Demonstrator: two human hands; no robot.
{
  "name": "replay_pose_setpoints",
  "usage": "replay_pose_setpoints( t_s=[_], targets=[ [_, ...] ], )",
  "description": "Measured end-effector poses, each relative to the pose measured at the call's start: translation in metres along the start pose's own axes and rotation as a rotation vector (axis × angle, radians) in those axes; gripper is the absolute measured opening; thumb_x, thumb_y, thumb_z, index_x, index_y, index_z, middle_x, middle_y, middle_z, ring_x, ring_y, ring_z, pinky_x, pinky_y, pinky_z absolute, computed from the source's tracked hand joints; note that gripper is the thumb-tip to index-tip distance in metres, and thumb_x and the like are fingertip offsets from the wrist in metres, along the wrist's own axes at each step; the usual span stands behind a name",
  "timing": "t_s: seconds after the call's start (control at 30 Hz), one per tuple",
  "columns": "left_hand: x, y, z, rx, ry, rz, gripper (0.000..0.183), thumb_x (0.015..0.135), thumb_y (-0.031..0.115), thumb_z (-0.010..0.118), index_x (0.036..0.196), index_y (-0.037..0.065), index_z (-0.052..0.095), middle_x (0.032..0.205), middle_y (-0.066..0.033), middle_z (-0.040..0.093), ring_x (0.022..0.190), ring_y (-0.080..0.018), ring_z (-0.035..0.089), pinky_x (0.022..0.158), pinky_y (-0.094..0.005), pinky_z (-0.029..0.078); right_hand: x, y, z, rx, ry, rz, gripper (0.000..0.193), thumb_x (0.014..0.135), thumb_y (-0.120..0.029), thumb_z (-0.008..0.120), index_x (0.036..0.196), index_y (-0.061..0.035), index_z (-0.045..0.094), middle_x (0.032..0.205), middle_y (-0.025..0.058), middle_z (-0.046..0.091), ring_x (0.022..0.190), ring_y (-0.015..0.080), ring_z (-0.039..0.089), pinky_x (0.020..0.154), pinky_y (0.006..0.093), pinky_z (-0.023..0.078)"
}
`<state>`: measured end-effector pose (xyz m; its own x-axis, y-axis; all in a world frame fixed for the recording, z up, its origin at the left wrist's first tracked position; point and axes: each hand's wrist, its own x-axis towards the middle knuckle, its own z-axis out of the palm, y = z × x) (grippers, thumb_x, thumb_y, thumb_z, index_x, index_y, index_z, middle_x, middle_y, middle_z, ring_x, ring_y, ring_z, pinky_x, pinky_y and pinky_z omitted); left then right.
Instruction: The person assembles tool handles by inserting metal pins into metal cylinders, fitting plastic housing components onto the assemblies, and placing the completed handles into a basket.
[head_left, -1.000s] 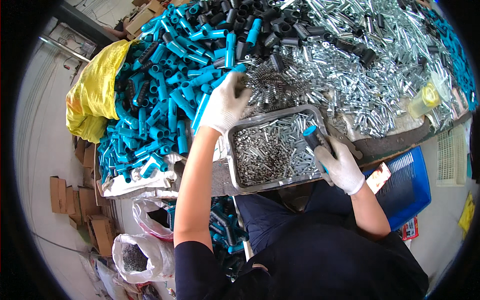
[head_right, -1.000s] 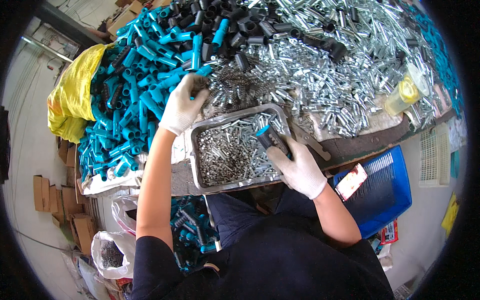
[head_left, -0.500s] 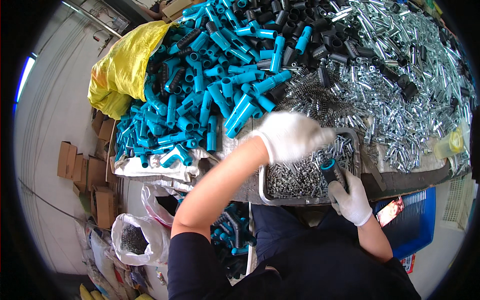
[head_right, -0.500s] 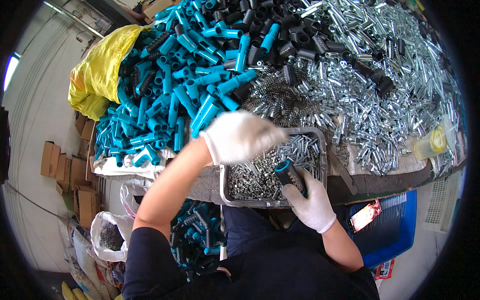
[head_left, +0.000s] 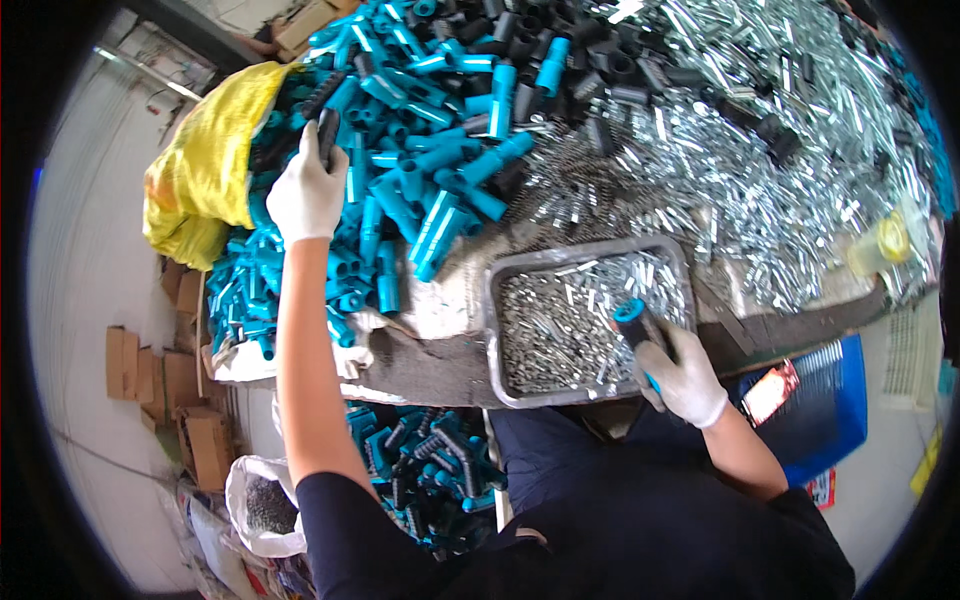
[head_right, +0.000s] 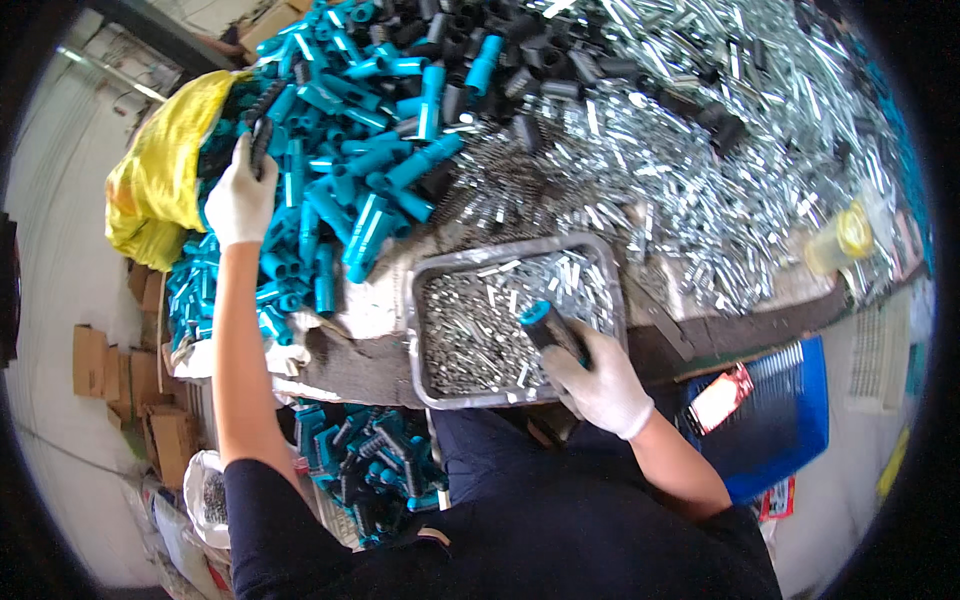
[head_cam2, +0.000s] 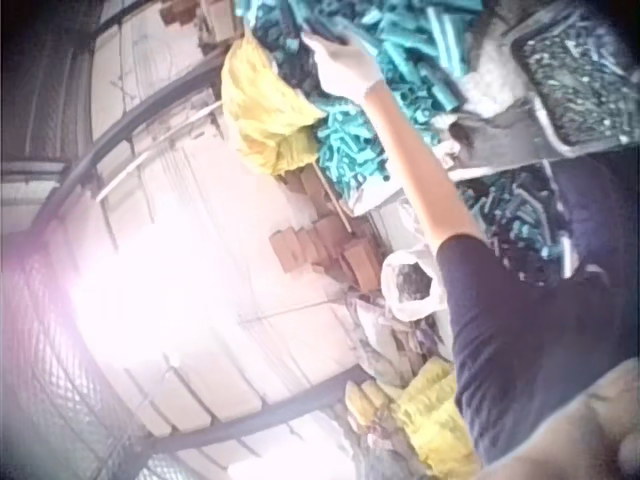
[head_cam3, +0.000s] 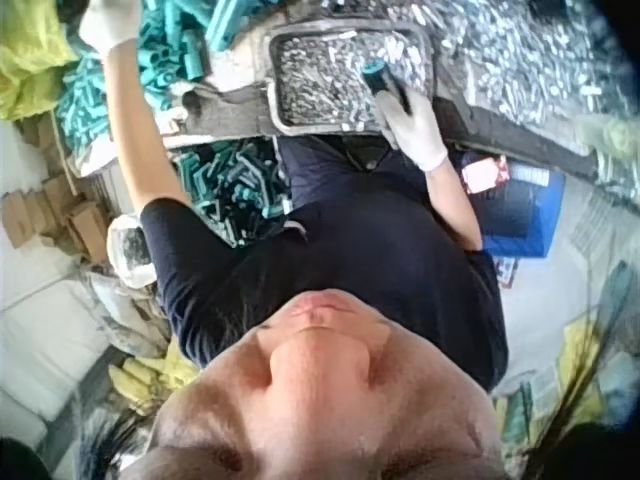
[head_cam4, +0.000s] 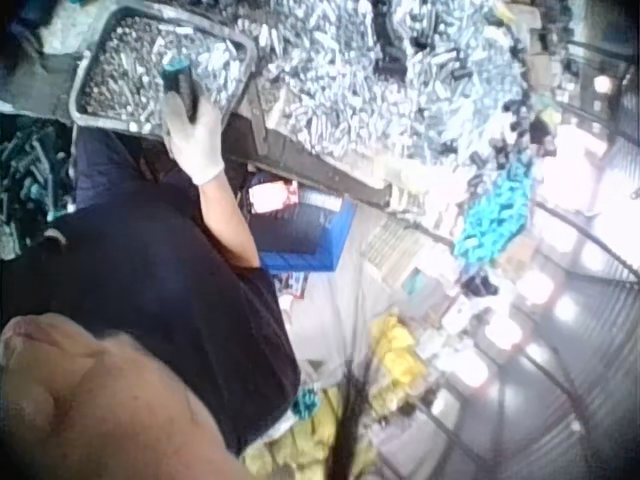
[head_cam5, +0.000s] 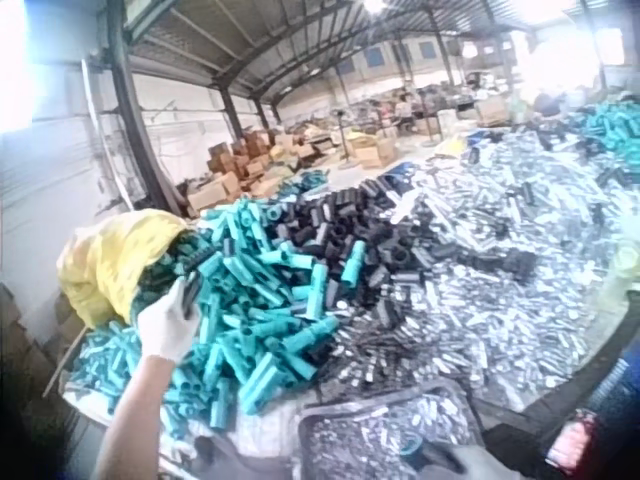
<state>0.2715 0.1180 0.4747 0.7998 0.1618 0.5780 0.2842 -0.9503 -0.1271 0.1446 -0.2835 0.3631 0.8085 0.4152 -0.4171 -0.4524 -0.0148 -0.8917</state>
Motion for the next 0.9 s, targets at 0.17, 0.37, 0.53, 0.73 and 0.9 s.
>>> replay_pose_setpoints(
  t_s=[0.17, 0.37, 0.53, 0.73, 0.9],
  targets=[
    [-0.066, 0.096, -0.092, -1.297, -0.533, -0.095, 0.039, 0.093, 0.022, 0.053, 0.123, 0.001, 0.065, 0.073, 0.0026, 0.058, 0.055, -0.0049, 0.049, 0.051, -0.0219, 0.042, -0.005, -0.002, -0.001, -0.041, 0.052, -0.103, 0.04, 0.092, -0.022, 0.063, 0.117, 0.0078, 0.056, 0.067, 0.0046, 0.056, 0.057, 0.009, 0.049, 0.052, 0.029, 0.042],
    [-0.088, 0.106, -0.116, -1.358, -0.792, -0.039, 0.046, 0.092, 0.026, 0.053, 0.126, -0.003, 0.061, 0.064, 0.0009, 0.054, 0.051, -0.0042, 0.047, 0.047, -0.0201, 0.038, -0.018, -0.004, -0.007, -0.403, 0.106, -0.367, 0.037, 0.09, -0.024, 0.067, 0.116, 0.0023, 0.061, 0.089, 0.0165, 0.067, 0.08, 0.0201, 0.064, 0.077, 0.0337, 0.05],
    [-0.078, 0.092, -0.135, -1.024, -1.19, 0.249, 0.054, 0.089, 0.035, 0.054, 0.131, 0.001, 0.059, 0.089, -0.008, 0.064, 0.073, -0.0141, 0.059, 0.061, -0.0309, 0.051, -0.041, -0.01, -0.003, -0.573, 0.148, -0.485, 0.045, 0.087, -0.033, 0.071, 0.115, 0.0013, 0.063, 0.101, 0.0278, 0.066, 0.099, 0.0398, 0.066, 0.084, 0.041, 0.053],
    [-0.12, 0.141, -0.136, -0.561, -0.617, 0.408, 0.053, 0.091, 0.045, 0.06, 0.121, 0.002, 0.061, 0.092, -0.0241, 0.066, 0.085, -0.0429, 0.065, 0.074, -0.0451, 0.051, -0.043, -0.002, 0.006, -0.679, 0.15, -0.454, 0.047, 0.09, -0.039, 0.065, 0.116, -0.0001, 0.059, 0.088, 0.0286, 0.065, 0.084, 0.0431, 0.066, 0.073, 0.0469, 0.053],
    [-0.13, 0.153, -0.103, -0.888, -0.296, 0.532, 0.074, 0.086, 0.069, 0.051, 0.104, -0.002, 0.059, 0.092, -0.0227, 0.059, 0.094, -0.0436, 0.059, 0.081, -0.0472, 0.046, -0.043, 0.006, -0.007, -0.266, -0.063, -0.378, 0.042, 0.096, -0.044, 0.058, 0.116, -0.0077, 0.059, 0.071, 0.0124, 0.059, 0.047, 0.0229, 0.055, 0.045, 0.0341, 0.045]
  ],
)
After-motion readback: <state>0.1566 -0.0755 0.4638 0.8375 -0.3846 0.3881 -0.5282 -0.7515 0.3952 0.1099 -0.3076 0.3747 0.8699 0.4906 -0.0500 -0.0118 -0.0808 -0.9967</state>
